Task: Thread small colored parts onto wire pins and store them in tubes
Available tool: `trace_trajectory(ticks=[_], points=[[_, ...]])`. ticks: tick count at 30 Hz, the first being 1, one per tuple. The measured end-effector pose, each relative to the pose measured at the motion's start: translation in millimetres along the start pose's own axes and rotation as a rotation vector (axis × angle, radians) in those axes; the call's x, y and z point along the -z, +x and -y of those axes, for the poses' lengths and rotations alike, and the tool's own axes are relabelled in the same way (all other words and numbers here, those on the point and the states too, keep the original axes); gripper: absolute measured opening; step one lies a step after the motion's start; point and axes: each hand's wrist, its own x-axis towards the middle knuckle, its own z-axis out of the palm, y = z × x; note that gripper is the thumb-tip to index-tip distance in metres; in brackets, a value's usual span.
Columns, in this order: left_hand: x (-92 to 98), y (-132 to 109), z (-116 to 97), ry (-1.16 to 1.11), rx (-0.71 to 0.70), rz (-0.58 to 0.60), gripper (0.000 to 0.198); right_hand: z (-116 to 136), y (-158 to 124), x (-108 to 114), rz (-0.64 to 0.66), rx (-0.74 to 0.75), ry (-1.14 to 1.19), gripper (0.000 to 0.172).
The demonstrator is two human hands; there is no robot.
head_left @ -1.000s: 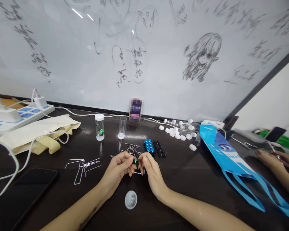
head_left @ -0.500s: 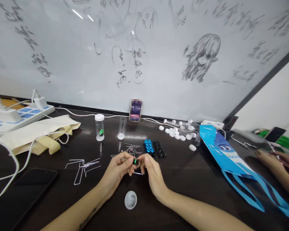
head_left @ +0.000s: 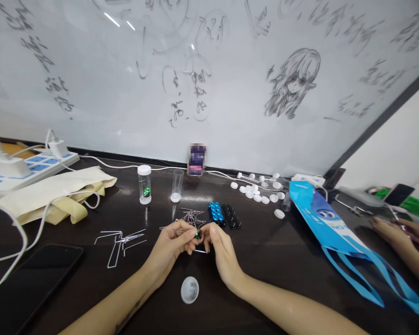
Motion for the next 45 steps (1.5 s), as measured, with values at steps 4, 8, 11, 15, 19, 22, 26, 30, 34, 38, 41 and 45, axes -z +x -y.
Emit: trace_trajectory(ticks=[4,8,11,15,19,22,26,30,34,38,41,45], points=[[-0.4,1.0,0.3,0.025,0.012,-0.016,0.013,1.7,-0.3,0.4,0.047,-0.021,-0.041,0.033],[-1.9,1.0,0.4,0.051,0.029,-0.018,0.015,-0.4,-0.3,-0.2,0.075,-0.049,-0.055,0.035],[-2.3,-0.2,0.6,0.063,0.038,-0.013,0.015,-3.7,-0.3,-0.6,0.090,-0.070,-0.059,0.043],[-0.9,-0.5,1.1,0.037,0.023,-0.020,0.014,-3.0,-0.3,0.0,0.031,-0.056,-0.049,0.034],[0.8,1.2,2.0,0.024,0.019,-0.023,0.012,0.4,-0.1,0.3,0.020,-0.037,-0.054,0.026],[0.9,2.0,2.3,0.029,0.021,-0.017,0.012,-0.4,0.0,0.1,0.053,-0.041,-0.081,0.032],[0.1,1.8,1.3,0.024,0.015,-0.017,0.012,-1.7,-0.5,-0.5,0.050,-0.059,-0.069,0.033],[-0.6,0.5,0.0,0.015,0.009,-0.025,0.013,2.5,-1.0,-1.1,0.022,-0.028,-0.034,0.021],[-1.2,-0.2,0.3,0.027,0.006,-0.016,0.013,5.7,-0.8,-0.8,0.069,-0.024,-0.069,0.027],[-0.9,0.4,0.7,0.030,0.012,-0.026,0.014,4.5,-0.8,-0.1,0.065,-0.047,-0.062,0.032],[-0.8,0.2,0.2,0.020,0.012,-0.030,0.013,4.0,-1.0,-0.3,0.041,-0.036,-0.042,0.023],[-1.1,-0.4,-0.2,0.023,0.012,-0.026,0.013,4.5,-0.4,-0.9,0.046,-0.026,-0.065,0.025]])
